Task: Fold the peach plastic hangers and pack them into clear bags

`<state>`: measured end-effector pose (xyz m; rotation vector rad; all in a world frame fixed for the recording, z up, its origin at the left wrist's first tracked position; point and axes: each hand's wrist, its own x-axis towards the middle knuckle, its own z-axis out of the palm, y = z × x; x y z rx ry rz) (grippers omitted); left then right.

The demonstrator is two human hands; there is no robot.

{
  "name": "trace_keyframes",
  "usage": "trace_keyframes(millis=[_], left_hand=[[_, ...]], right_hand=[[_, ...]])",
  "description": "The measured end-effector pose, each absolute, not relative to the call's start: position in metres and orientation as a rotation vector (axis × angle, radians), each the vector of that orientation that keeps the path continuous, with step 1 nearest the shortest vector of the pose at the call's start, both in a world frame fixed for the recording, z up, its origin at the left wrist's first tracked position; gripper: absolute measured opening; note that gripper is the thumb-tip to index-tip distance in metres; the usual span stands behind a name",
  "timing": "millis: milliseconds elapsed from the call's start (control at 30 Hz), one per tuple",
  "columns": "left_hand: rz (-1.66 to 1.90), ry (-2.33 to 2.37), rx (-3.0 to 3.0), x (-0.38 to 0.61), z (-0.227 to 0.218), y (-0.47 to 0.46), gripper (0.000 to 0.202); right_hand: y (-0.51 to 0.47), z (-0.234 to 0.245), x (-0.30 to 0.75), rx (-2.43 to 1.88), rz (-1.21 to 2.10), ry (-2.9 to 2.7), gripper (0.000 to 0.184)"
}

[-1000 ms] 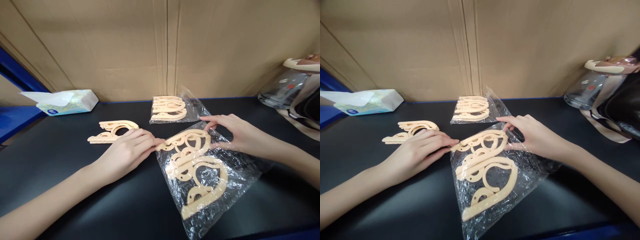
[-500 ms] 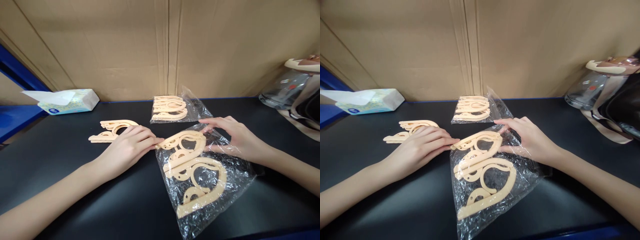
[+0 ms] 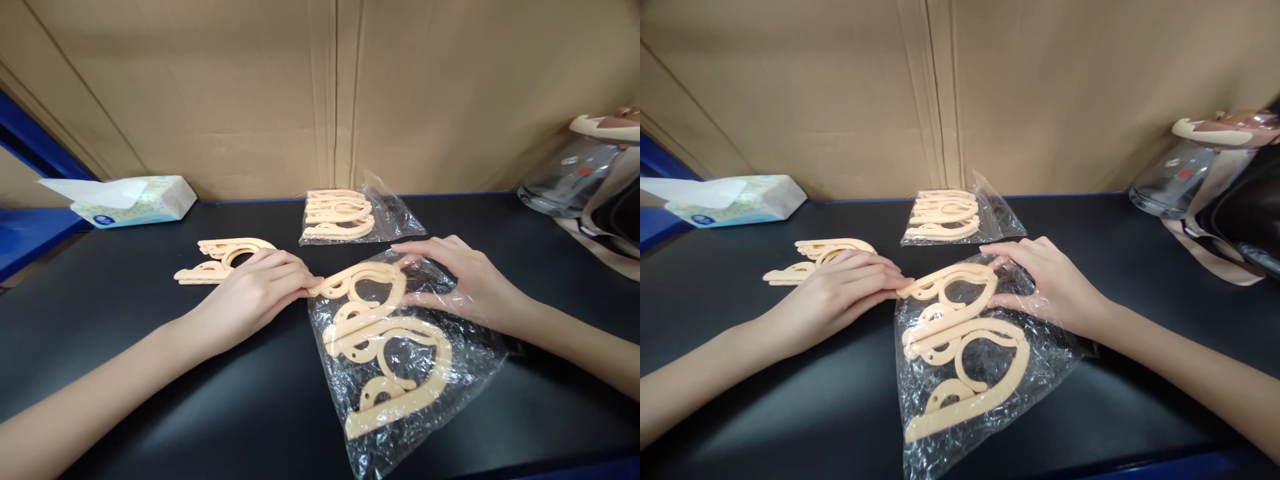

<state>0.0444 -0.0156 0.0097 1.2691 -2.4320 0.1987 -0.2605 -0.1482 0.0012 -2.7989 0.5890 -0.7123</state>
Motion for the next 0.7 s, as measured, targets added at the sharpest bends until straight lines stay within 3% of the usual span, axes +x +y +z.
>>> trace_keyframes(millis=[500, 700], left_hand=[[0.308, -2.440, 1.329, 0.026, 0.022, -0.002, 0.031], [0.149, -2.466, 1.364, 0.011, 0.015, 0.010, 0.049]], right_hand=[[-0.143, 0.000, -0.256, -2.912, -0.685, 0.585, 0.055], [-0.139, 0.000, -0.255, -2.964, -0.700, 0.553, 0.054]])
